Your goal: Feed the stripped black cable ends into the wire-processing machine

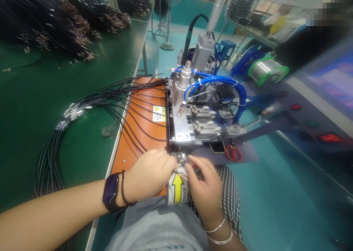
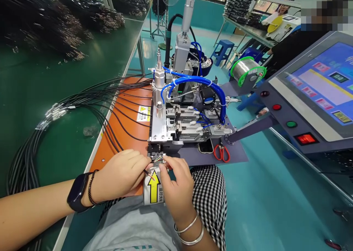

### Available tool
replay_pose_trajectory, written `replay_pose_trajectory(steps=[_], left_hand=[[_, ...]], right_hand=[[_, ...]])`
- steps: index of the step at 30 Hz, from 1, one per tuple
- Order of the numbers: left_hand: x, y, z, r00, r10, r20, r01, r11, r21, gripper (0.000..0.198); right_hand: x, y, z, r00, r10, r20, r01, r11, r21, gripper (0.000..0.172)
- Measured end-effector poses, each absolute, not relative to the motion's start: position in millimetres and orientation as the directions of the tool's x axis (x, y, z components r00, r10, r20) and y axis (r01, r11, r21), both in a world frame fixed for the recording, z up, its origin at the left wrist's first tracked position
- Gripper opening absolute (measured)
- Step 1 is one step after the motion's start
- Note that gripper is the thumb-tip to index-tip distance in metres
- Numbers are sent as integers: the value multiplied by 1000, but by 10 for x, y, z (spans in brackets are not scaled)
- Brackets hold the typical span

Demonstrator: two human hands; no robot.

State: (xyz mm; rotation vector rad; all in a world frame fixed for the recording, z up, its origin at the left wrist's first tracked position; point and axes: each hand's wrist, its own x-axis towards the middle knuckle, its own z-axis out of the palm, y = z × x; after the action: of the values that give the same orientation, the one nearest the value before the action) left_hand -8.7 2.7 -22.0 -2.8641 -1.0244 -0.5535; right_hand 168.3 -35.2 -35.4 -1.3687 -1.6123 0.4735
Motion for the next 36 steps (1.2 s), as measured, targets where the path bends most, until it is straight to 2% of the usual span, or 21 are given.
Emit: replay_pose_trajectory(steps=[3,6,10,14,18,22,27,31,36], left_hand=[[-98,14,-227,724,602,336,620,-782,65,10],[-112,10,-235,727,600,335,618,-784,62,7],[-117,13,-240,725,598,342,619,-783,58,7],[-104,16,-251,735,595,326,610,-790,66,7],[-81,9,-275,764,568,306,577,-814,70,6],[-58,-7,-303,769,564,302,570,-818,76,8],[-31,2,-284,711,639,293,633,-764,128,11],[-26,14,-255,664,659,353,652,-742,158,14],[-29,-32,-284,653,688,317,653,-723,225,14]], right_hand=[[1659,-366,-346,6,927,376,543,313,-779,7],[1649,-356,-354,-95,954,284,549,288,-785,8],[1671,-313,-352,36,980,196,460,158,-874,7],[1672,-302,-303,-31,972,232,458,220,-861,16],[1647,-296,-258,-72,958,279,505,276,-818,14],[1659,-257,-249,-197,954,227,551,299,-779,15],[1706,-225,-305,14,983,185,424,162,-891,16],[1691,-219,-340,-37,985,170,365,172,-915,9],[1644,-228,-345,-34,992,124,260,128,-957,11]])
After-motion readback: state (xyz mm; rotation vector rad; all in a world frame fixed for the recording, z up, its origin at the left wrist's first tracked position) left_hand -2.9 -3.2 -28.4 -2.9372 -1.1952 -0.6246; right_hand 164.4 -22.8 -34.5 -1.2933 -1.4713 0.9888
